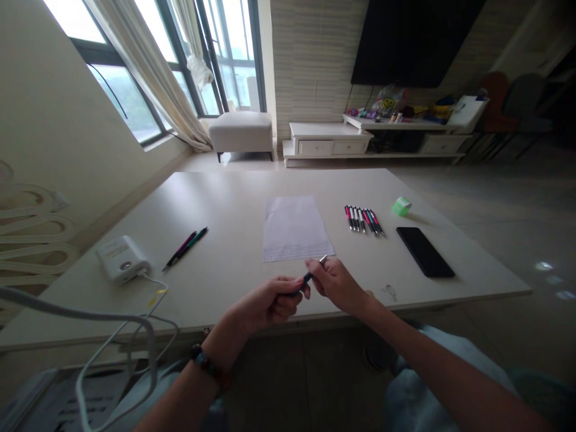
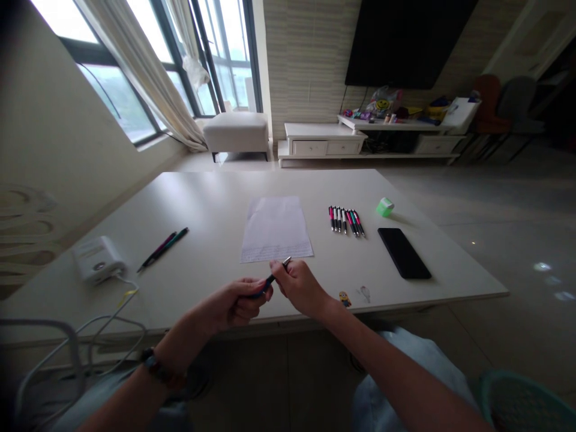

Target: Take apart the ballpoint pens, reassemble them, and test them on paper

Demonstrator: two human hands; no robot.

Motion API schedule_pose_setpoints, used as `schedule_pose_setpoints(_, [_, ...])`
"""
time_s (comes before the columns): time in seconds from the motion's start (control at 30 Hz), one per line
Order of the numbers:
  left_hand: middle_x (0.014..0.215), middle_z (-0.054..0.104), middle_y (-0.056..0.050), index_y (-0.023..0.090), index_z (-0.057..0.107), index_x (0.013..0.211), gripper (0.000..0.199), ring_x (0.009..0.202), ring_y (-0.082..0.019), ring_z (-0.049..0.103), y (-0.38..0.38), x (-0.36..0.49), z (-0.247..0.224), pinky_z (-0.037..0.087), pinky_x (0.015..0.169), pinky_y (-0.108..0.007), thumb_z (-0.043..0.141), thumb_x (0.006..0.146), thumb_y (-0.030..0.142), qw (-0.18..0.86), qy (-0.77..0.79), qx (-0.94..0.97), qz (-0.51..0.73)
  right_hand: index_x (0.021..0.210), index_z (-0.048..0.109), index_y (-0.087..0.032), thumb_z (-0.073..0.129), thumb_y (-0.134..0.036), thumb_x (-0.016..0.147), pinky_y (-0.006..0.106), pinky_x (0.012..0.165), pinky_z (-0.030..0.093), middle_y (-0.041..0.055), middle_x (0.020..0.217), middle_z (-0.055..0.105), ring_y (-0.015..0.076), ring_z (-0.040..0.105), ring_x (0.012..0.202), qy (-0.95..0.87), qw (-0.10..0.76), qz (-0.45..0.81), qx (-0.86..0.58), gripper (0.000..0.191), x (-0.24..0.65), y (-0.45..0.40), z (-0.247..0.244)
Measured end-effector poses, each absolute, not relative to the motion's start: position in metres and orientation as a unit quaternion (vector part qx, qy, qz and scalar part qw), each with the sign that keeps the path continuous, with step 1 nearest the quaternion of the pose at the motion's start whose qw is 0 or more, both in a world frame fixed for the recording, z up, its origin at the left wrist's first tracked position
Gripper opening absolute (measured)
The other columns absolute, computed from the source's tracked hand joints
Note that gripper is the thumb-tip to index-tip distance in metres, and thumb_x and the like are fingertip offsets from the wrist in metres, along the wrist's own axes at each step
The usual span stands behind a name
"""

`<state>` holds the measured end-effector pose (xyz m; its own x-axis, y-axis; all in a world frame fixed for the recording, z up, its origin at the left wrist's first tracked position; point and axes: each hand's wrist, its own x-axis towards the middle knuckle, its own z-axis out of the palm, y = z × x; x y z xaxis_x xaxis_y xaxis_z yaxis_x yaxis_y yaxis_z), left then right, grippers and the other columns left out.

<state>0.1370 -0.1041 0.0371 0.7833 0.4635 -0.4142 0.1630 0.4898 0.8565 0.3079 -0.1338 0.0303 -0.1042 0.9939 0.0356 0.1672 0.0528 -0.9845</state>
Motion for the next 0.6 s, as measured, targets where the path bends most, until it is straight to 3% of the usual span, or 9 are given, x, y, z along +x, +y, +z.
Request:
schedule_pose_setpoints(0.1, [0.052, 0.040, 0.005, 0.014, 0.062, 0.081, 0.035, 0.046, -0.006, 0.032, -0.106, 0.144, 0.033, 0.025, 0.043, -0.019, 0.050, 0.084, 0.047, 0.580, 0.410, 0.665, 0.232, 0.045, 0.042, -0.018, 0.047, -0.058, 0.083, 0.021, 0.037, 0.025, -0.0051, 0.035, 0.035, 0.0053, 0.031, 0.033, -0.508, 0.478, 0.486, -0.526, 0.056, 0.304, -0.129, 0.023])
schedule_pose_setpoints(0.2, [0.075, 0.063, -0.002, 0.018, 0.065, 0.089, 0.028, 0.065, -0.011, 0.052, -0.111, 0.153, 0.025, 0.036, 0.060, -0.021, 0.047, 0.089, 0.038, 0.316, 0.450, 0.776, 0.310, 0.045, 0.038, -0.019, 0.052, -0.062, 0.077, 0.020, 0.032, 0.020, -0.0062, 0.034, 0.033, 0.0048, 0.028, 0.029, -0.411, 0.522, 0.522, -0.535, 0.055, 0.298, -0.123, 0.015])
schedule_pose_setpoints(0.33, [0.090, 0.067, -0.003, 0.024, 0.061, 0.104, 0.026, 0.075, -0.014, 0.059, -0.117, 0.158, 0.016, 0.037, 0.062, -0.022, 0.039, 0.093, 0.033, 0.135, 0.466, 0.830, 0.275, 0.046, 0.033, -0.021, 0.052, -0.060, 0.077, 0.019, 0.031, 0.019, -0.0076, 0.035, 0.029, 0.0047, 0.027, 0.029, -0.350, 0.560, 0.516, -0.546, 0.053, 0.293, -0.119, 0.011])
schedule_pose_setpoints(0.47, [0.087, 0.066, -0.003, 0.024, 0.060, 0.102, 0.026, 0.070, -0.014, 0.059, -0.122, 0.162, 0.017, 0.032, 0.056, -0.023, 0.036, 0.094, 0.033, 0.082, 0.480, 0.842, 0.232, 0.047, 0.033, -0.021, 0.051, -0.053, 0.079, 0.020, 0.032, 0.022, -0.0064, 0.036, 0.032, 0.0058, 0.030, 0.031, -0.398, 0.545, 0.481, -0.560, 0.049, 0.298, -0.117, 0.011])
schedule_pose_setpoints(0.6, [0.074, 0.062, -0.002, 0.019, 0.061, 0.089, 0.029, 0.061, -0.012, 0.051, -0.125, 0.164, 0.025, 0.029, 0.055, -0.023, 0.037, 0.093, 0.035, 0.208, 0.482, 0.817, 0.239, 0.047, 0.034, -0.021, 0.048, -0.047, 0.082, 0.021, 0.034, 0.023, -0.0062, 0.036, 0.032, 0.0063, 0.030, 0.031, -0.441, 0.519, 0.473, -0.559, 0.045, 0.304, -0.118, 0.011])
